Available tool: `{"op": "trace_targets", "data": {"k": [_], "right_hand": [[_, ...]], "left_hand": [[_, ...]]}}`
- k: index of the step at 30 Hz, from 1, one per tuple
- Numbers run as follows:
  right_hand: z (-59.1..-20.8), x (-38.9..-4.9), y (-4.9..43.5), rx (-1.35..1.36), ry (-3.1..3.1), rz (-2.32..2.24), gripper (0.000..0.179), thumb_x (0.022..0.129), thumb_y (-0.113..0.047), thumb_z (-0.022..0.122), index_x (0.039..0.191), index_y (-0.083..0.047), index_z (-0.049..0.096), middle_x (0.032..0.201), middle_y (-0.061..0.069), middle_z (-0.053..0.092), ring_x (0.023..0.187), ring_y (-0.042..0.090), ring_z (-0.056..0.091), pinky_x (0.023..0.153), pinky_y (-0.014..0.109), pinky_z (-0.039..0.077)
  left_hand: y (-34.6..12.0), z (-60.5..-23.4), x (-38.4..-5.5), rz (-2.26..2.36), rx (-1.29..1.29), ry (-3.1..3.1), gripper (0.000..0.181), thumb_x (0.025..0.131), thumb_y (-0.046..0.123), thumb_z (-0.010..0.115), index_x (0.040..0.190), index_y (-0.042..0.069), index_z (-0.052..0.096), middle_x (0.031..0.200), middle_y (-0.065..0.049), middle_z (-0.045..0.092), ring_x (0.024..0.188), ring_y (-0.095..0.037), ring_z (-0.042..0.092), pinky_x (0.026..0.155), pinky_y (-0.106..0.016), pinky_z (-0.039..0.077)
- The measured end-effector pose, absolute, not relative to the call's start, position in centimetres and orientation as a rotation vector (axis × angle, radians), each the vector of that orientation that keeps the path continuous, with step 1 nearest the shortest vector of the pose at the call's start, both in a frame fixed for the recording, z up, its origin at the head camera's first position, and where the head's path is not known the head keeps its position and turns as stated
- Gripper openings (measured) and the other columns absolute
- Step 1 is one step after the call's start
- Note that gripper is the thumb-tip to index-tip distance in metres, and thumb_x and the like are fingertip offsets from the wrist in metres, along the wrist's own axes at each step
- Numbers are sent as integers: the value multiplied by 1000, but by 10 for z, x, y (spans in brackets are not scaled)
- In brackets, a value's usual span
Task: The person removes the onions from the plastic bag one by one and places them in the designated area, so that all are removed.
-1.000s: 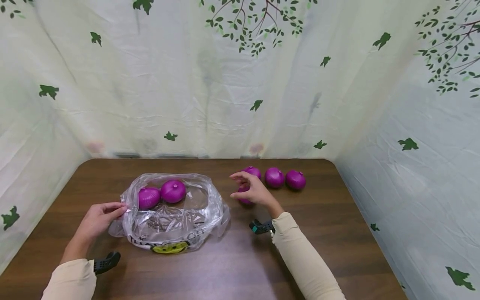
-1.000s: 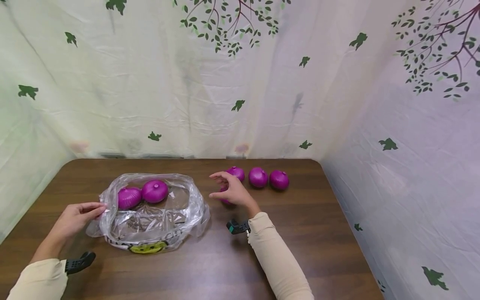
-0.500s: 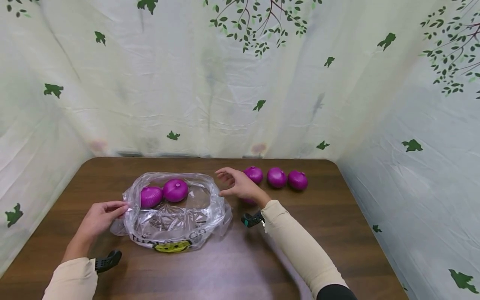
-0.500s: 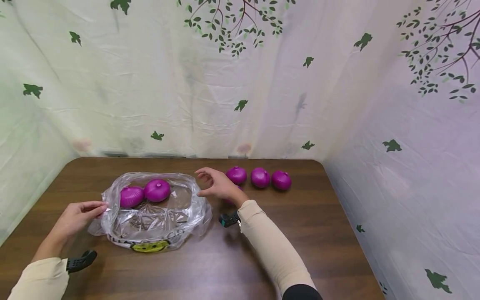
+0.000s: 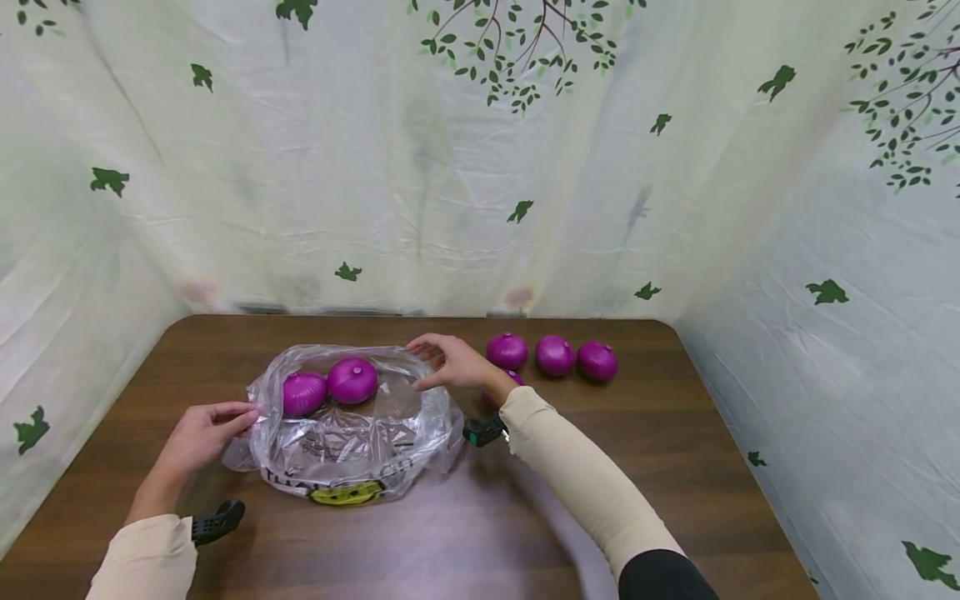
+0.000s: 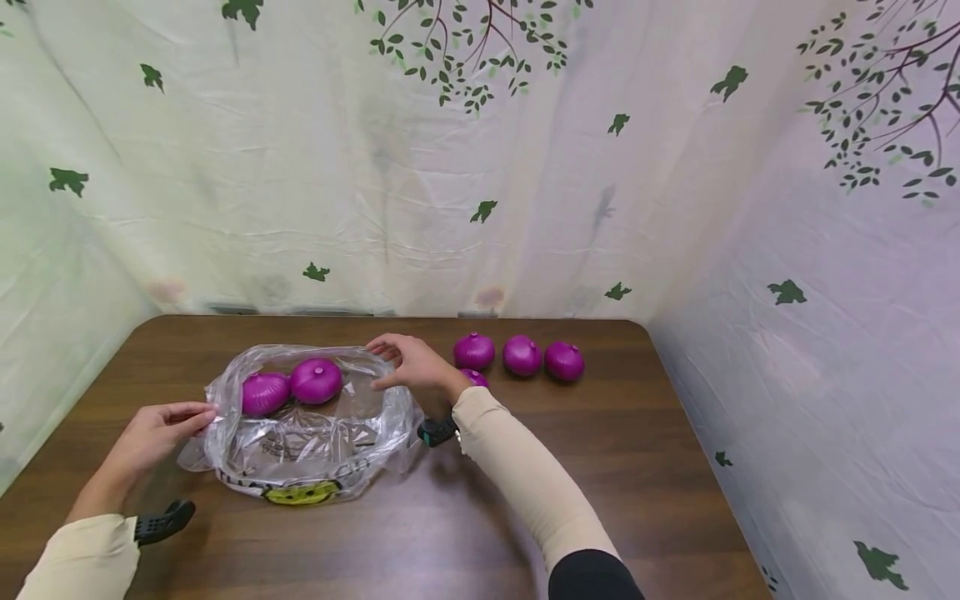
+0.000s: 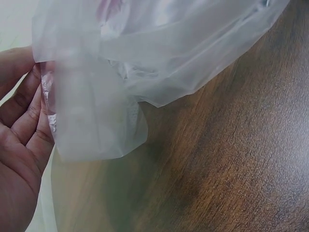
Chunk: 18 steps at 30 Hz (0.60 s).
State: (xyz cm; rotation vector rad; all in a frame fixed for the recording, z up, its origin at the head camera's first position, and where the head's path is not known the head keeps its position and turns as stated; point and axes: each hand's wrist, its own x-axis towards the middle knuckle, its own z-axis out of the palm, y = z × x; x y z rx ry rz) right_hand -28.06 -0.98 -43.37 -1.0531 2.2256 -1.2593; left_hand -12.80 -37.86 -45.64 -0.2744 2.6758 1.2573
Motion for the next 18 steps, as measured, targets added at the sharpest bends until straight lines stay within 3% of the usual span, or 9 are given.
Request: {"op": "trace_targets", "data": {"k": [7,13,18], "right_hand": [[-438,-280,-25,-1051,2161,-1280,58,80,-7,78,131,1,51,133,20,54,120,35,51,100,44,42],[-444,-276,-40,-1081,2198,-1230,59,79,-10,79,131,0,52,132,17,55,120,31,52,98,33,43],[-453,-274,-53,-1057,2171,-1243,61,79,-10,79,133,-1,52,134,18,53,123,32,50,100,38,42]], "left_hand": [[-377,-457,-129,1259,-268,2681,56,98,41,54,127,-8,57,118,-25,59,97,-29,54,73,-29,46],[-377,-455,-128,1262,-283,2671,55,99,38,53,127,-9,56,118,-26,59,98,-30,55,76,-33,46],[-379,-454,-126,1263,-295,2667,56,99,38,52,128,-9,54,119,-27,58,100,-32,55,79,-37,45]]}}
